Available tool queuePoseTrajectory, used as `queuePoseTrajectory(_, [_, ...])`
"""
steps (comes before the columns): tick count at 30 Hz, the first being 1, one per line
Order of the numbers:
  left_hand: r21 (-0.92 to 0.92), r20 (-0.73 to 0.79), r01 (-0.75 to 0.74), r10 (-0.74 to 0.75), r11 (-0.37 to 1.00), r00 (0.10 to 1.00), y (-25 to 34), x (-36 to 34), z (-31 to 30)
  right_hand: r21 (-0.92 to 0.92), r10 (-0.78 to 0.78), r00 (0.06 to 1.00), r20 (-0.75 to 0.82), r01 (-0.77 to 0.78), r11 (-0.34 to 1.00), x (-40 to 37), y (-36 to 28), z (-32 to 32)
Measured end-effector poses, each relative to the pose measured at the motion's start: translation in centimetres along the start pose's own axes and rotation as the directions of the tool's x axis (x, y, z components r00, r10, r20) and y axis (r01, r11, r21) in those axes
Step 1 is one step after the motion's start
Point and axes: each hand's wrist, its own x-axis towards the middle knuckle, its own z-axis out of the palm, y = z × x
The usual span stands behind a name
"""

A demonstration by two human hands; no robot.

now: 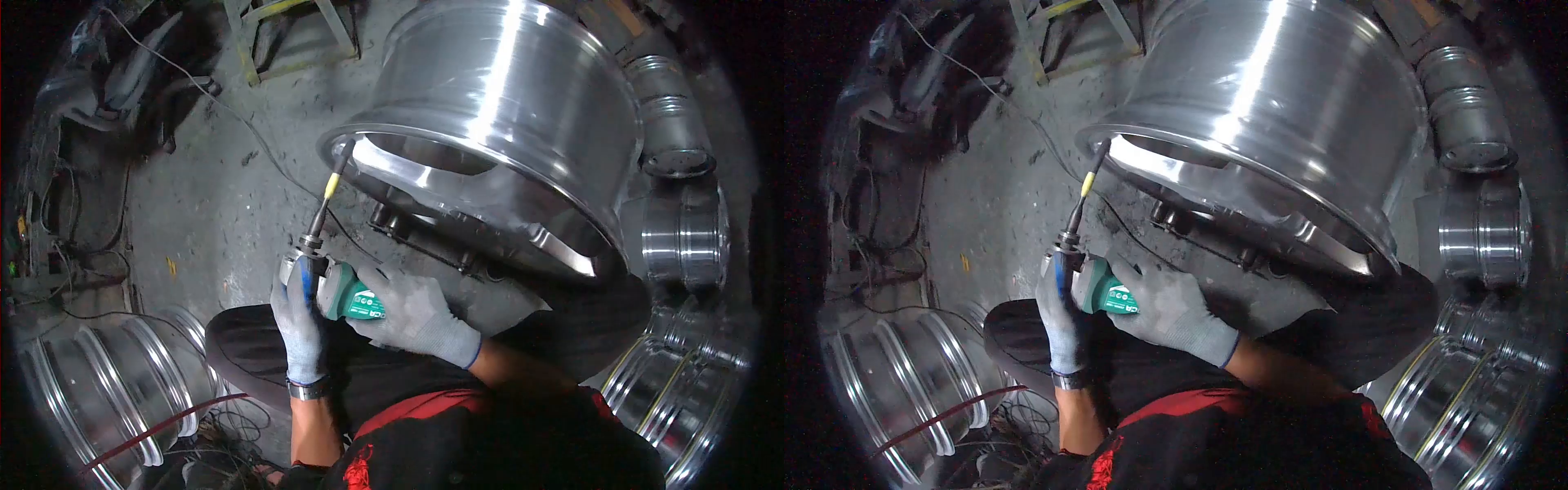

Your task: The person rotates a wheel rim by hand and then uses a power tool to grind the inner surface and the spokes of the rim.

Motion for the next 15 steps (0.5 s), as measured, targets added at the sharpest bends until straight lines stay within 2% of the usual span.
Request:
queuePoseTrajectory(4, [0.068, -0.001, -0.033, 0.033, 0.997, 0.999, 0.4, 0.2, -0.3, -0.024, -0.001, 1.0, -0.004, 0.001, 1.0, 0.0, -0.1, 0.0])
queuePoseTrajectory(5, [-0.218, 0.03, 0.186, -0.184, 0.958, 0.982, 0.8, 0.4, -0.4, -0.012, 0.022, 1.0, 0.006, -0.022, 1.0, 0.0, -0.2, -0.1])
queuePoseTrajectory(6, [-0.474, 0.119, 0.383, -0.373, 0.793, 0.92, 1.2, 0.6, -0.2, -0.001, 0.045, 0.999, 0.016, -0.045, 0.999, 0.1, -0.3, -0.2])
queuePoseTrajectory(7, [-0.546, 0.098, 0.377, -0.39, 0.748, 0.916, 1.6, 0.8, 0.2, -0.006, 0.041, 0.999, 0.019, -0.041, 0.999, 0.0, -0.2, -0.1])
queuePoseTrajectory(8, [-0.549, 0.095, 0.378, -0.393, 0.746, 0.915, 1.7, 0.9, 0.1, -0.02, 0.028, 1.0, 0.002, -0.028, 0.999, -0.1, 0.0, -0.1])
queuePoseTrajectory(10, [-0.444, 0.078, 0.377, -0.384, 0.813, 0.92, 2.0, 1.1, -0.1, -0.031, 0.009, 1.0, -0.013, -0.009, 0.999, 0.1, 0.1, -0.2])
queuePoseTrajectory(13, [-0.426, 0.036, 0.375, -0.399, 0.823, 0.916, 2.0, 0.8, -0.2, 0.0, 0.024, 0.999, 0.049, -0.024, 1.0, 0.5, -0.1, -0.4])
queuePoseTrajectory(15, [-0.437, 0.065, 0.388, -0.402, 0.812, 0.913, 1.7, 0.8, -0.4, -0.027, 0.039, 0.996, 0.077, -0.037, 0.999, 0.5, -0.2, -0.3])
